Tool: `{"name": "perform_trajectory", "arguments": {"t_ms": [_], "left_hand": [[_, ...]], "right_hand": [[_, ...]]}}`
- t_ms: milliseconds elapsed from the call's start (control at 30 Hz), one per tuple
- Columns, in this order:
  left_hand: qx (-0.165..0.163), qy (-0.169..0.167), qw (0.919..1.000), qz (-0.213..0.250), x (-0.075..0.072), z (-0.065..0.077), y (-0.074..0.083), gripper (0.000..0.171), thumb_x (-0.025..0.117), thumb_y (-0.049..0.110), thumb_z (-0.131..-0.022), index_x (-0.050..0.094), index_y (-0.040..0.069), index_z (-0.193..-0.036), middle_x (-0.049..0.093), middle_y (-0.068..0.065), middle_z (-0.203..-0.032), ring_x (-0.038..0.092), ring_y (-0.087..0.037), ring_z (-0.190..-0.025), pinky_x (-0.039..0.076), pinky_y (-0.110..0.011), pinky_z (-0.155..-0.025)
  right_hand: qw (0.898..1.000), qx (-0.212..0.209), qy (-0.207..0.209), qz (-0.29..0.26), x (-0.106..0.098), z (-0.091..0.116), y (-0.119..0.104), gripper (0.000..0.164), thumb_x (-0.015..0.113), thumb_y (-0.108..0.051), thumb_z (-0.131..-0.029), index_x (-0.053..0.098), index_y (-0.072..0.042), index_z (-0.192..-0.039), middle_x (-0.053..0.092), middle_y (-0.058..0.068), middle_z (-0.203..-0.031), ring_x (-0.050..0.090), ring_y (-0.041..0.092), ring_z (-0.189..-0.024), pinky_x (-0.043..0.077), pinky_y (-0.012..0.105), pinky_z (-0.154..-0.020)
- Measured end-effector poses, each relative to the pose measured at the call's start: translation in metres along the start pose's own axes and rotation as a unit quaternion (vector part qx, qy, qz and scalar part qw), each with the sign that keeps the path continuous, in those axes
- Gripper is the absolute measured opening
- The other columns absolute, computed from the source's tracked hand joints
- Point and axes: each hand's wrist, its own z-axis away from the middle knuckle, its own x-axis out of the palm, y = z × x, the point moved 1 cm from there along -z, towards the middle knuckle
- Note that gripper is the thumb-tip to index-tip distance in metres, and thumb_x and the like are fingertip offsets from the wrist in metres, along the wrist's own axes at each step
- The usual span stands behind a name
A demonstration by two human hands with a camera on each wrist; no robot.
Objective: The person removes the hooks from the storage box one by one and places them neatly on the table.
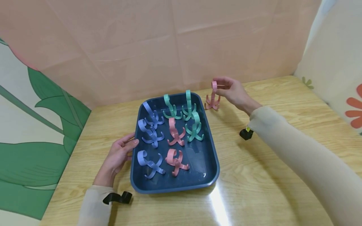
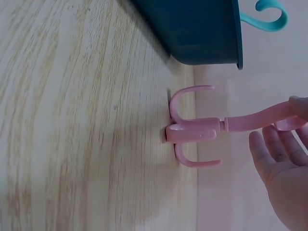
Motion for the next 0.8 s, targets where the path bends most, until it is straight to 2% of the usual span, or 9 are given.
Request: {"name": "perform_trajectory", "arguments": {"t_ms": [233, 400, 533, 633, 800], "left_hand": [[0.000, 0.001, 1.0000, -0.002, 0.000, 0.001, 0.000, 0.053, 0.059, 0.028, -0.103, 0.045, 0.013, -0.152, 0.058, -0.017, -0.141, 0.067, -0.022, -0.110, 0.058, -0.039, -0.082], [-0.002, 0.002, 1.0000, -0.002, -0.001, 0.004, 0.000, 0.053, 0.058, 0.029, -0.104, 0.045, 0.013, -0.152, 0.057, -0.017, -0.141, 0.066, -0.023, -0.112, 0.058, -0.040, -0.083], [-0.003, 0.004, 1.0000, -0.006, -0.002, 0.005, -0.001, 0.053, 0.058, 0.029, -0.104, 0.044, 0.013, -0.153, 0.057, -0.017, -0.141, 0.066, -0.023, -0.113, 0.058, -0.039, -0.084], [-0.001, 0.005, 1.0000, -0.006, -0.003, 0.006, -0.001, 0.054, 0.058, 0.029, -0.104, 0.044, 0.013, -0.153, 0.058, -0.017, -0.141, 0.066, -0.022, -0.113, 0.058, -0.039, -0.083], [0.008, 0.004, 1.0000, -0.003, -0.004, 0.006, -0.003, 0.053, 0.059, 0.028, -0.104, 0.045, 0.011, -0.152, 0.058, -0.018, -0.140, 0.067, -0.023, -0.112, 0.058, -0.040, -0.083]], "right_hand": [[1.000, -0.005, 0.000, 0.027, -0.007, 0.006, -0.005, 0.062, 0.069, -0.021, -0.097, 0.042, -0.013, -0.152, 0.042, 0.009, -0.155, 0.037, 0.029, -0.143, 0.035, 0.049, -0.113], [0.998, -0.047, 0.023, 0.046, -0.004, 0.020, -0.018, 0.065, 0.072, -0.022, -0.095, 0.041, -0.016, -0.153, 0.037, 0.003, -0.158, 0.031, 0.026, -0.146, 0.033, 0.049, -0.114], [0.995, -0.091, 0.035, 0.021, 0.006, 0.037, -0.030, 0.059, 0.072, -0.016, -0.094, 0.048, -0.011, -0.147, 0.045, 0.003, -0.152, 0.037, 0.025, -0.143, 0.035, 0.048, -0.113], [0.992, -0.122, 0.030, -0.005, 0.017, 0.049, -0.035, 0.053, 0.072, -0.009, -0.093, 0.052, -0.006, -0.142, 0.051, 0.007, -0.146, 0.043, 0.026, -0.138, 0.038, 0.048, -0.111], [0.989, -0.145, -0.011, -0.037, 0.039, 0.067, -0.036, 0.048, 0.071, -0.002, -0.092, 0.056, -0.004, -0.137, 0.056, 0.010, -0.137, 0.053, 0.027, -0.127, 0.048, 0.036, -0.103]]}}
